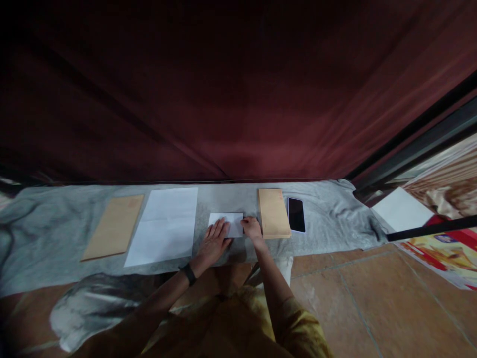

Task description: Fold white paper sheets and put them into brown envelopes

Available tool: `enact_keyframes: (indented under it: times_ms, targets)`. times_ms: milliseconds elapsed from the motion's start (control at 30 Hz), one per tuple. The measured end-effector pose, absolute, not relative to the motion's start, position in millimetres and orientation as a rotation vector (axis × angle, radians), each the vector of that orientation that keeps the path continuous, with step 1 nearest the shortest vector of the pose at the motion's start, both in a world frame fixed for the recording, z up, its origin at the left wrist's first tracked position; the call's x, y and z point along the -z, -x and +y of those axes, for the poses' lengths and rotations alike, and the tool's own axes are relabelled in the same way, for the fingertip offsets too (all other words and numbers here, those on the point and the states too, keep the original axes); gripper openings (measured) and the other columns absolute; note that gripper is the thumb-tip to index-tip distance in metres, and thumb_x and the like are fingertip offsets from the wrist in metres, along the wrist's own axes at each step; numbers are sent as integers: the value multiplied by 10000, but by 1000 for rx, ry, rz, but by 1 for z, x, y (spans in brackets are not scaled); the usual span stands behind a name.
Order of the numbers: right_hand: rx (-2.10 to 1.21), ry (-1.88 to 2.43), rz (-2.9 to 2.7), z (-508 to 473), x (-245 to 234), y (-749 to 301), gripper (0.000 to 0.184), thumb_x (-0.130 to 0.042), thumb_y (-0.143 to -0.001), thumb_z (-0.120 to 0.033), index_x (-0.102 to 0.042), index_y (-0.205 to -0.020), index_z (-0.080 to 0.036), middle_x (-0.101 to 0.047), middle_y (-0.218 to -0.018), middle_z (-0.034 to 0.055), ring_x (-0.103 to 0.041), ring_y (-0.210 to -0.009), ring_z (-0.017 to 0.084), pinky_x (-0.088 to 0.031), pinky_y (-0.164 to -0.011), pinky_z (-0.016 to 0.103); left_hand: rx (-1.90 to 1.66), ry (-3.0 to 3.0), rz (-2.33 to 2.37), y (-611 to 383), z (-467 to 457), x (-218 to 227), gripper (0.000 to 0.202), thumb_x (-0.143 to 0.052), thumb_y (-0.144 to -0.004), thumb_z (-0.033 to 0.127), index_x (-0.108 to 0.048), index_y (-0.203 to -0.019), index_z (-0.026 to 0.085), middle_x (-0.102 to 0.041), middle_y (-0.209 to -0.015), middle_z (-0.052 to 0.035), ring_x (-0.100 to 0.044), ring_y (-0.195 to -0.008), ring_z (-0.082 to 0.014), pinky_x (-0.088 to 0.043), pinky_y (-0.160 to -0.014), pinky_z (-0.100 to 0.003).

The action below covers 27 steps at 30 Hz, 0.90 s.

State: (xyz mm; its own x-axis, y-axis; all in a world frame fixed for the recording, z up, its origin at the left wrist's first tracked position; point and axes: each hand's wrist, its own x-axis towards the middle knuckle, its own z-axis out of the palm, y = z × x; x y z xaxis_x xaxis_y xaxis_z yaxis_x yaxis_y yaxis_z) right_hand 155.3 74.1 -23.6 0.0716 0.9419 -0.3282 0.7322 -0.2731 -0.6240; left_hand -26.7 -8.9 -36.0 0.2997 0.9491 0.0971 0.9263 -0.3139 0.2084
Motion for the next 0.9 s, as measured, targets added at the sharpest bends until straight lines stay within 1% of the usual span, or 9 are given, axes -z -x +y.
enact_keyframes:
  times_ms: [133,233,333,433,500,667,733,800,900]
  targets:
    - [-1068,2057,-1699,76,23,-155,248,-564,-872,-176,-802,-939,-155,-762,-765,42,-701,-644,147,-497,-573,176,-356,-2451,1745,22,-11,37,564,-432,-990,353,-391,-1528,187,-344,-1629,-130,-345,-1489,-303,-337,-1185,-496]
    - [-1072,2077,-1705,73,24,-153,290,-519,-911,-185,-785,-1025,-157,-767,-788,42,-700,-623,140,-487,-533,172,-354,-2469,1737,22,-12,40,524,-418,-993,311,-434,-1501,185,-377,-1613,-125,-340,-1492,-301,-323,-1193,-495]
    - [-1027,2098,-1742,70,24,-153,283,-526,-919,-190,-783,-1034,-158,-779,-856,57,-719,-696,152,-508,-599,184,-329,-2465,1739,22,-10,40,491,-402,-1003,316,-476,-1467,172,-393,-1603,-136,-378,-1469,-307,-335,-1183,-491]
    - [-966,2098,-1804,71,23,-153,246,-566,-901,-188,-798,-982,-175,-786,-928,63,-730,-828,168,-514,-716,193,-312,-2453,1725,20,-5,38,487,-391,-1009,336,-476,-1461,175,-387,-1605,-138,-455,-1409,-312,-380,-1141,-496]
    - [-936,2099,-1842,73,21,-153,230,-585,-889,-193,-804,-962,-187,-788,-944,63,-729,-879,178,-507,-750,197,-326,-2444,1735,18,0,38,488,-386,-1011,336,-467,-1468,186,-382,-1608,-137,-464,-1400,-309,-386,-1131,-502]
    - [-871,2121,-1903,73,19,-151,229,-579,-903,-210,-804,-948,-208,-788,-931,51,-729,-834,169,-493,-709,195,-366,-2467,1732,17,11,49,525,-391,-1012,362,-431,-1503,179,-368,-1618,-128,-290,-1515,-290,-285,-1208,-522]
    - [-836,2139,-1913,70,18,-151,226,-574,-918,-228,-798,-946,-216,-786,-927,51,-730,-830,170,-492,-702,198,-372,-2488,1718,17,13,54,532,-381,-1017,366,-423,-1512,177,-359,-1623,-123,-245,-1534,-282,-244,-1231,-519]
    - [-800,2168,-1912,66,17,-150,219,-574,-932,-253,-788,-962,-214,-782,-949,70,-732,-866,189,-499,-730,215,-376,-2500,1712,18,14,56,534,-372,-1022,371,-425,-1513,167,-354,-1626,-126,-224,-1540,-281,-221,-1243,-512]
    - [-646,2203,-1906,58,17,-146,250,-525,-974,-248,-747,-1066,-184,-761,-1031,114,-723,-939,214,-511,-815,255,-363,-2507,1706,19,13,53,542,-369,-1026,387,-424,-1512,153,-356,-1623,-136,-219,-1541,-288,-214,-1245,-515]
